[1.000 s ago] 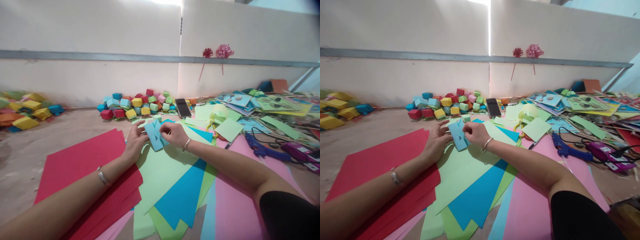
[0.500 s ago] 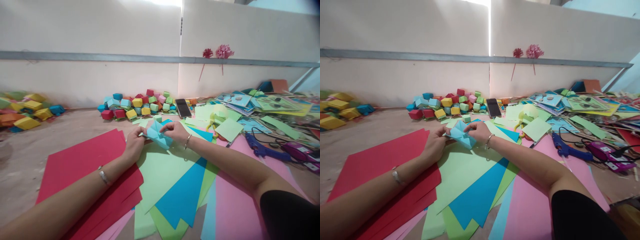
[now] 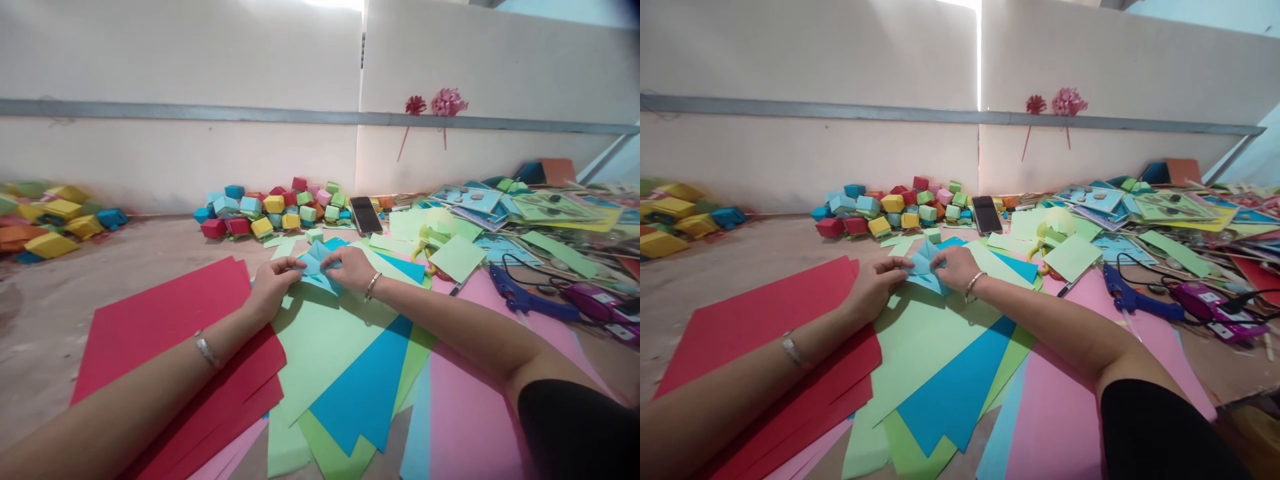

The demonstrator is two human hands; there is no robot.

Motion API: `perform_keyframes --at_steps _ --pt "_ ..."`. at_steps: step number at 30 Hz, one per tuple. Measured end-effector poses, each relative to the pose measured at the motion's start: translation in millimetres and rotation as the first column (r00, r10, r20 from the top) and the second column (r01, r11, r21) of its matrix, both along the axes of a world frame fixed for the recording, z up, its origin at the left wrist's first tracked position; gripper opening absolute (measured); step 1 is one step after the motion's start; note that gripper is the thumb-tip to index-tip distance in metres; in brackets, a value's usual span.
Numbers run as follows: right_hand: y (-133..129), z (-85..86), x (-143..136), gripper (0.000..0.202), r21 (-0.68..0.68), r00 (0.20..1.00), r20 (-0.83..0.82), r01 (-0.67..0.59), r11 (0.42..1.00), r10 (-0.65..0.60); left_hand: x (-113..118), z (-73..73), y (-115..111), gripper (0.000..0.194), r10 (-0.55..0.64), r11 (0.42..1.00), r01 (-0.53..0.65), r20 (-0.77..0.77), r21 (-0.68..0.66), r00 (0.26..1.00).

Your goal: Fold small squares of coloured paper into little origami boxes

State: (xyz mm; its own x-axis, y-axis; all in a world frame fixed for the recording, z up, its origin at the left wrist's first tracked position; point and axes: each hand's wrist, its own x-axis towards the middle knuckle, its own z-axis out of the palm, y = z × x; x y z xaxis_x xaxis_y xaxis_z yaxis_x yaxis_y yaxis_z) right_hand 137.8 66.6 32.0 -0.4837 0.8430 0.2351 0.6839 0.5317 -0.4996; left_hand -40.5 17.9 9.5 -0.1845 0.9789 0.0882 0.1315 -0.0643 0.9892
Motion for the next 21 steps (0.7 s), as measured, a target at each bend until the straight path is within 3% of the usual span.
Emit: perform_keyframes --at_steps 3,5,7,10,14,17,21 --pt "5 4.9 2 0.028 -0.123 0.993 0.113 -0.010 0.992 0.024 -6 -7.5 5 0.026 0.011 0.991 0.047 -0.422 0.127 0.906" --pt "8 7.6 3 0.034 -0.190 0.980 0.185 -0.036 0.981 0.072 -8 -10.2 5 0.026 0.064 0.969 0.107 -0.646 0.223 0.761" --pt "9 9.2 6 0.034 -0.175 0.961 0.244 -0.089 0.981 0.131 -8 -10.6 3 0.025 0.124 0.947 0.166 -0.790 0.275 0.600" --pt "4 11.3 8 0.022 0.024 0.935 0.330 -0.145 0.989 0.129 -5 -8.3 -4 0.025 0.137 0.927 0.262 -0.892 0.269 0.432" --pt "-4 17.9 6 0.011 0.266 0.886 0.452 -0.243 0.933 0.102 2 -2.6 -14 0.026 0.050 0.911 0.368 -0.935 0.187 0.351" --pt "-5 24.8 7 0.022 0.256 0.796 0.575 -0.397 0.882 0.191 8 3.2 -19 0.026 0.007 0.897 0.422 -0.958 0.133 0.288" --pt "5 32.2 18 0.024 0.117 0.635 0.695 -0.562 0.819 0.337 14 6.7 -26 0.041 0.000 0.905 0.416 -0.981 0.082 0.193"
